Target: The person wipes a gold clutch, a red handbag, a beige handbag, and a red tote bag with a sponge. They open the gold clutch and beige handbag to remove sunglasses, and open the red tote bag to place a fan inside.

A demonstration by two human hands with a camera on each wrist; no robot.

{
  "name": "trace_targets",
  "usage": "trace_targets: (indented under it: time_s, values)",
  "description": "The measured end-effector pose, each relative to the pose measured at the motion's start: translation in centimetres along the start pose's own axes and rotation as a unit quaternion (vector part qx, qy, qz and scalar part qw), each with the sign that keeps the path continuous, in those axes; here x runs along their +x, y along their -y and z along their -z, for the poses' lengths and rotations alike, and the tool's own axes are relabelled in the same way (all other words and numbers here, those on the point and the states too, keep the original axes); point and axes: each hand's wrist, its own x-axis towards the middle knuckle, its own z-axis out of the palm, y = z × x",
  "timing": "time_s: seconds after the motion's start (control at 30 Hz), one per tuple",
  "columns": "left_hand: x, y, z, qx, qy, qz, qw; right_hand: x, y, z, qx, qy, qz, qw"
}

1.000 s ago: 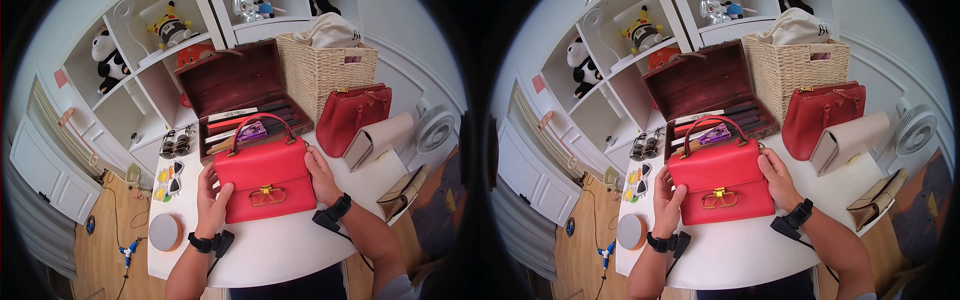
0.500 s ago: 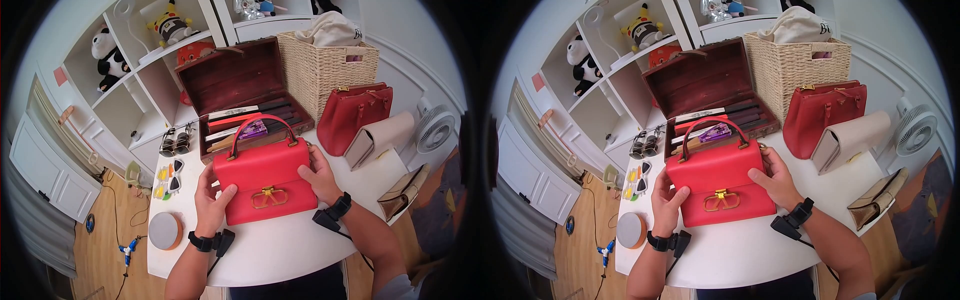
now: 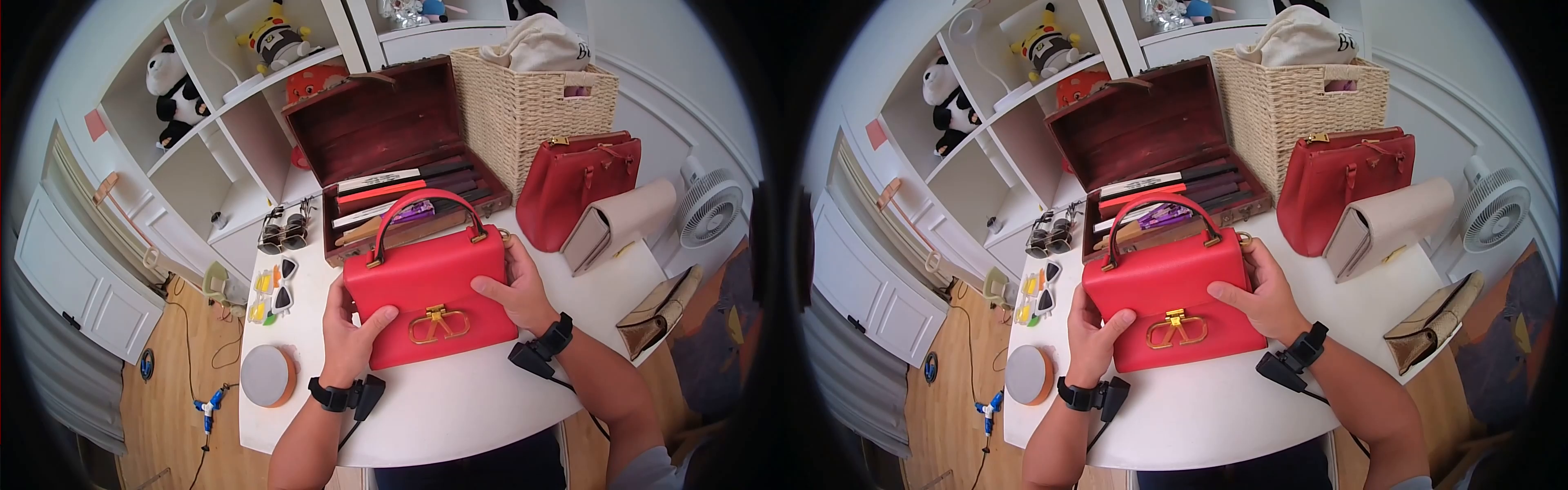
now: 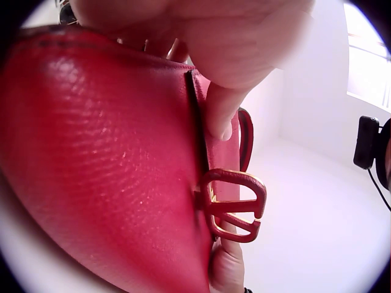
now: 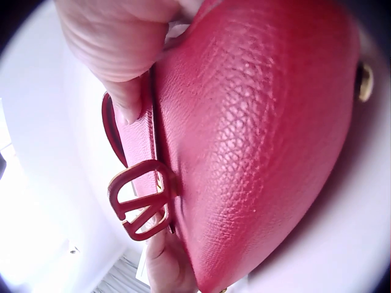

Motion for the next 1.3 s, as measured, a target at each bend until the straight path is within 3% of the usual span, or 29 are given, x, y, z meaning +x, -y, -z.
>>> trace_targets:
  time_s: [0.57, 0.67, 0.73, 0.77, 0.87, 1.3]
  values:
    - [-0.1, 0.3, -0.1, -0.012, -0.002, 0.011, 1.0, -0.2, -0.1, -0.2, -0.013, 0.003, 0.003, 1.0]
    - [-0.1, 0.3, 0.1, -0.012, 0.03, 0.001, 0.999, -0.3, 0.0, 0.0, -0.036, 0.028, 0.026, 0.999]
    - [0.0, -0.2, -0.4, -0.068, 0.094, -0.071, 0.991, -0.3, 0.0, 0.2, -0.04, 0.038, 0.014, 0.998]
    - [0.0, -0.3, -0.4, -0.068, 0.095, -0.071, 0.991, -0.4, 0.0, 0.2, -0.04, 0.038, 0.014, 0.998]
    - [0.0, -0.4, -0.5, -0.031, 0.103, -0.032, 0.994, -0.3, -0.1, 0.1, -0.05, 0.023, -0.002, 0.998]
    - [-0.4, -0.2, -0.2, 0.127, 0.065, -0.09, 0.986, -0.2, -0.3, 0.4, -0.045, 0.03, 0.004, 0.999]
